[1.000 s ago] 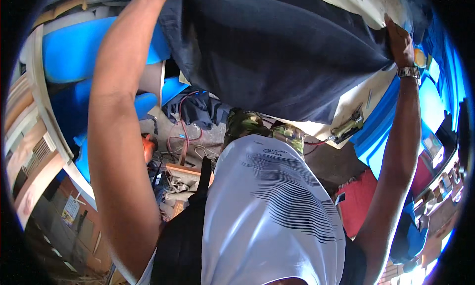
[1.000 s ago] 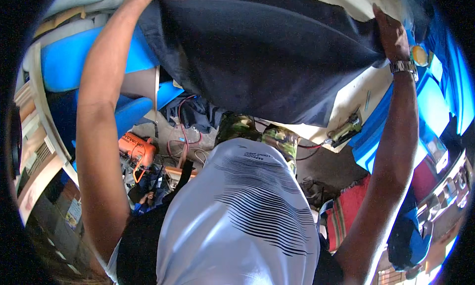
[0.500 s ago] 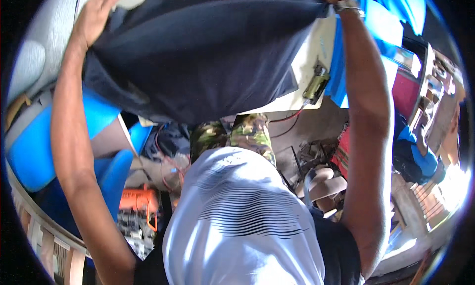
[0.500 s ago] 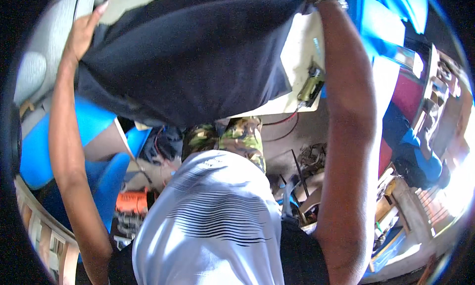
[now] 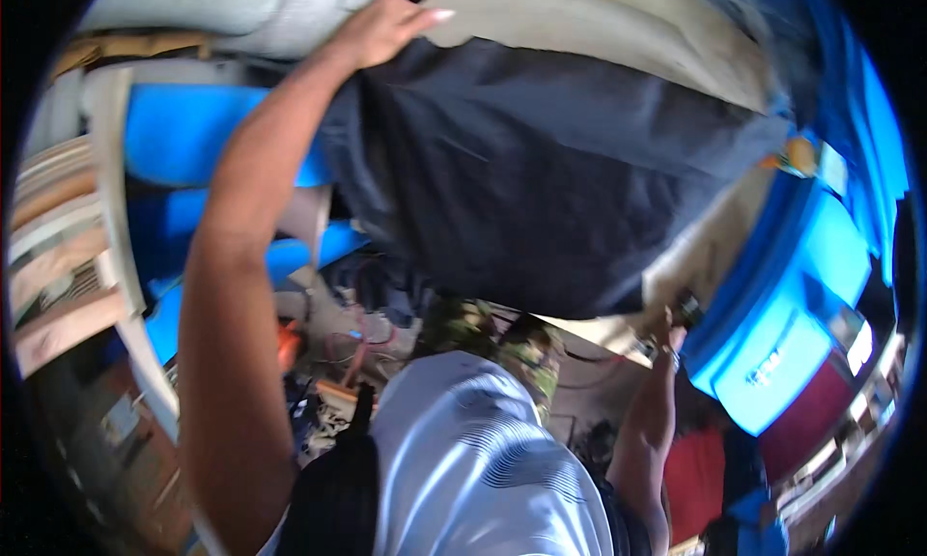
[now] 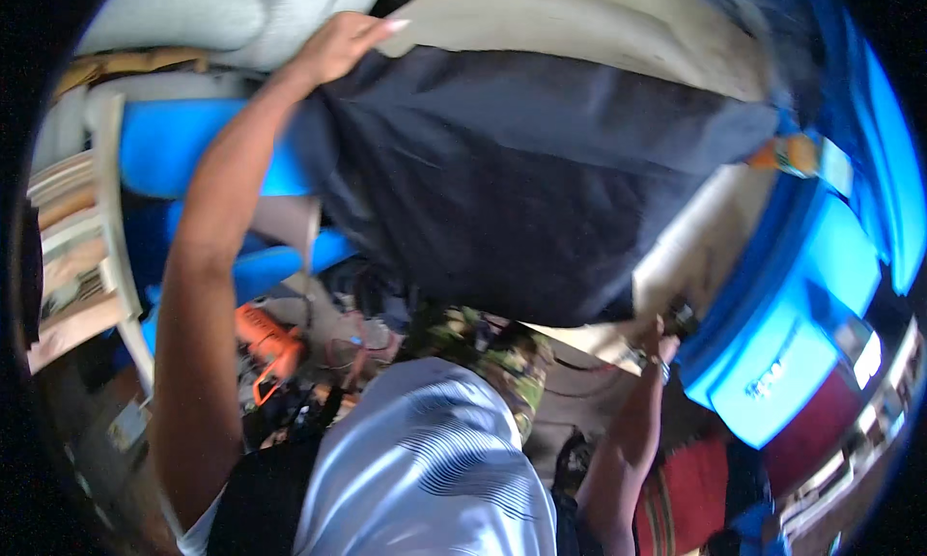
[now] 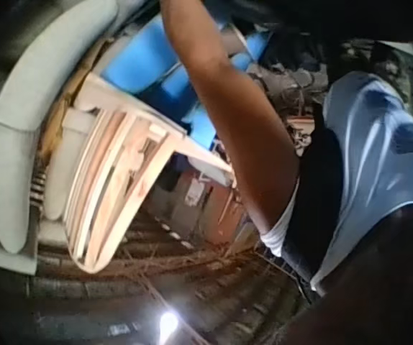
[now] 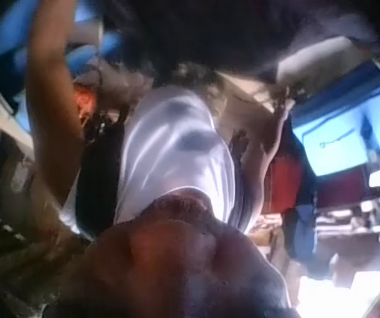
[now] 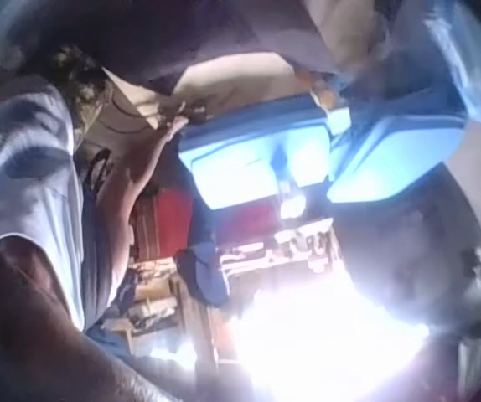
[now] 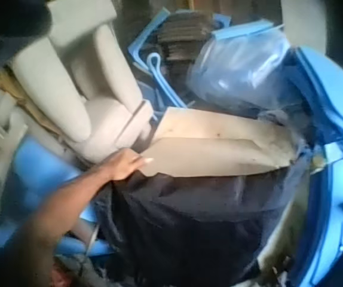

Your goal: Upholstering a piece of furniture using a pneumatic staple gun and scissors.

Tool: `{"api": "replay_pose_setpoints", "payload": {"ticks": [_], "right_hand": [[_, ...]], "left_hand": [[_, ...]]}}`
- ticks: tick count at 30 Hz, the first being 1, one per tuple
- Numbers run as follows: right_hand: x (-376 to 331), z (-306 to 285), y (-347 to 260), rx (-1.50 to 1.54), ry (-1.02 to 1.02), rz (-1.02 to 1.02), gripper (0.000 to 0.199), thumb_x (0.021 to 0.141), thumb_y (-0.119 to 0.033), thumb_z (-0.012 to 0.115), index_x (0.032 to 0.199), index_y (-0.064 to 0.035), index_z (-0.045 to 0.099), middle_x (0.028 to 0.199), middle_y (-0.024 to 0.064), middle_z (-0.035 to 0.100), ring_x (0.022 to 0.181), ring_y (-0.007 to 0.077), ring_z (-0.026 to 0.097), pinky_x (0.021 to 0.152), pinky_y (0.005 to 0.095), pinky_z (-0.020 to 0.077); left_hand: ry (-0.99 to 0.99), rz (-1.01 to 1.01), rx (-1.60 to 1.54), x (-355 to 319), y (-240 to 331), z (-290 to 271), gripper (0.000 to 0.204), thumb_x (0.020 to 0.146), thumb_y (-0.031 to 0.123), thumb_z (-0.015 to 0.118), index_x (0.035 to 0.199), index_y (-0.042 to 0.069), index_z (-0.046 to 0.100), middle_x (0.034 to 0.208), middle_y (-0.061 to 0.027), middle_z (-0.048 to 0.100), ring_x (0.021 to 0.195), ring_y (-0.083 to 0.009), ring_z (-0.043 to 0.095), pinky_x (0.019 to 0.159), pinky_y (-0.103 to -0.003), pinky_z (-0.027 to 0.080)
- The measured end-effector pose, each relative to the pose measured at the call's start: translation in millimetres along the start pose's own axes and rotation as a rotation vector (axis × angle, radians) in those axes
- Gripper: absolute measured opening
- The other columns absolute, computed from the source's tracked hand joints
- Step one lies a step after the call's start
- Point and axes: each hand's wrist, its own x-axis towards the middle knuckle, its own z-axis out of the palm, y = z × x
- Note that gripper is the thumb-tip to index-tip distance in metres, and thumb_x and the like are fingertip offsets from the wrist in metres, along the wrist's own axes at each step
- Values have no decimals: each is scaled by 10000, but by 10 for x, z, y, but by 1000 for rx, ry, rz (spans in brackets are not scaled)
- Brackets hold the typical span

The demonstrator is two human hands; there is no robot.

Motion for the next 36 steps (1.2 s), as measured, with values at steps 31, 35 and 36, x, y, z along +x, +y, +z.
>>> {"api": "replay_pose_setpoints", "payload": {"ticks": [31,35,36], "right_hand": [[-4949,-2972,-4964,696,-137,-710,538,1057,-510,579,1096,18,674,696,105,678,572,183,643,530,320,490],[-4953,-2813,-5828,502,-309,-716,609,1043,-587,583,1052,12,692,679,98,679,551,170,644,530,316,505],[-4940,-2740,-5967,477,-306,-688,639,1047,-613,560,1039,9,708,671,101,681,538,180,653,519,328,530]], "left_hand": [[15,405,-220,327,103,250,512,1075,503,548,994,18,692,894,-211,718,887,-355,716,858,-496,528],[5,435,-209,415,84,303,316,956,245,664,1201,47,676,1027,-225,743,1079,-386,716,929,-489,545],[-14,444,-145,416,78,303,363,930,227,690,1251,61,648,1057,-216,743,1111,-382,705,941,-484,545]]}}
